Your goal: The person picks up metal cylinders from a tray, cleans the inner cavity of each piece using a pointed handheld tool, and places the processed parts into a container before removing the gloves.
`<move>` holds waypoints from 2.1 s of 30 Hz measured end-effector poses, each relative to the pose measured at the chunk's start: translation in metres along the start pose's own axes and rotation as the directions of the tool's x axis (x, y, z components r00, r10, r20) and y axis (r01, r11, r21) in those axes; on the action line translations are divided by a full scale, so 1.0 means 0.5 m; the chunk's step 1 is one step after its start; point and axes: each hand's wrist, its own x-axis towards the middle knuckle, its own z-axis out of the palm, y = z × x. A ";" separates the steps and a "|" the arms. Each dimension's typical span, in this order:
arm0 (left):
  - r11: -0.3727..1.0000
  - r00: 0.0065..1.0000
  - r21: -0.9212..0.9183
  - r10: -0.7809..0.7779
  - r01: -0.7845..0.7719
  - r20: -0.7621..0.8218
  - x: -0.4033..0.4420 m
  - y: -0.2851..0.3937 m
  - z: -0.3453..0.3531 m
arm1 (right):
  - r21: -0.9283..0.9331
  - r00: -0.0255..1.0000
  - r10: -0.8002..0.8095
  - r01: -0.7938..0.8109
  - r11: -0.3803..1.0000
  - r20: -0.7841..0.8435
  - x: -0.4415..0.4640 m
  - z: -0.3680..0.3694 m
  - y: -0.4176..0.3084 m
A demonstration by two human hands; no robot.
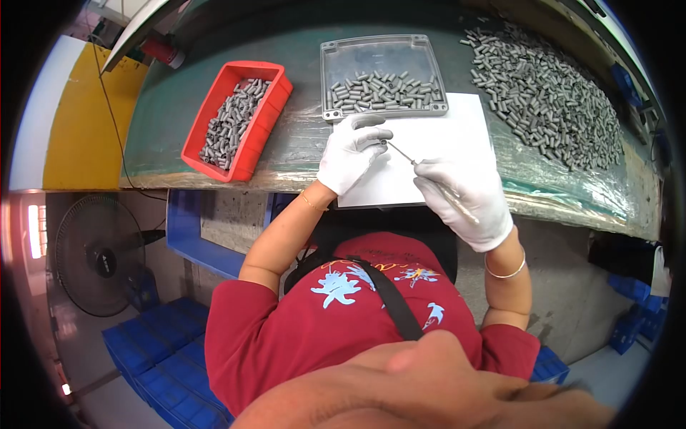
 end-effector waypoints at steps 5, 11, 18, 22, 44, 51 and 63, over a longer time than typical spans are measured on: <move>0.984 0.997 0.160 0.072 -0.074 0.021 0.002 0.020 -0.005 | -0.029 0.998 -0.029 0.030 0.999 0.050 0.008 -0.006 0.001; 0.979 0.997 0.190 0.080 -0.080 0.008 0.002 0.020 -0.001 | -0.058 0.999 -0.044 0.044 0.997 0.008 0.014 -0.006 -0.007; 0.935 0.985 0.313 0.173 -0.166 0.007 0.004 0.030 -0.008 | -0.038 0.996 0.023 -0.020 0.999 0.083 0.016 -0.006 -0.005; 0.925 0.983 0.338 0.185 -0.172 -0.005 0.007 0.040 -0.006 | -0.070 0.988 0.051 -0.041 0.997 0.149 0.016 -0.015 -0.007; 0.929 0.966 0.271 0.260 -0.252 0.008 0.015 0.064 -0.001 | -0.120 0.998 0.070 -0.069 0.990 0.007 0.022 0.009 0.004; 0.979 0.996 0.184 0.087 -0.088 0.015 0.006 0.026 -0.015 | -0.065 0.998 0.012 -0.016 0.998 -0.067 0.019 -0.044 -0.033; 0.942 0.992 -0.315 -0.126 0.116 -0.012 0.000 0.017 -0.009 | 0.064 0.984 0.178 -0.178 0.982 0.014 0.000 -0.036 -0.023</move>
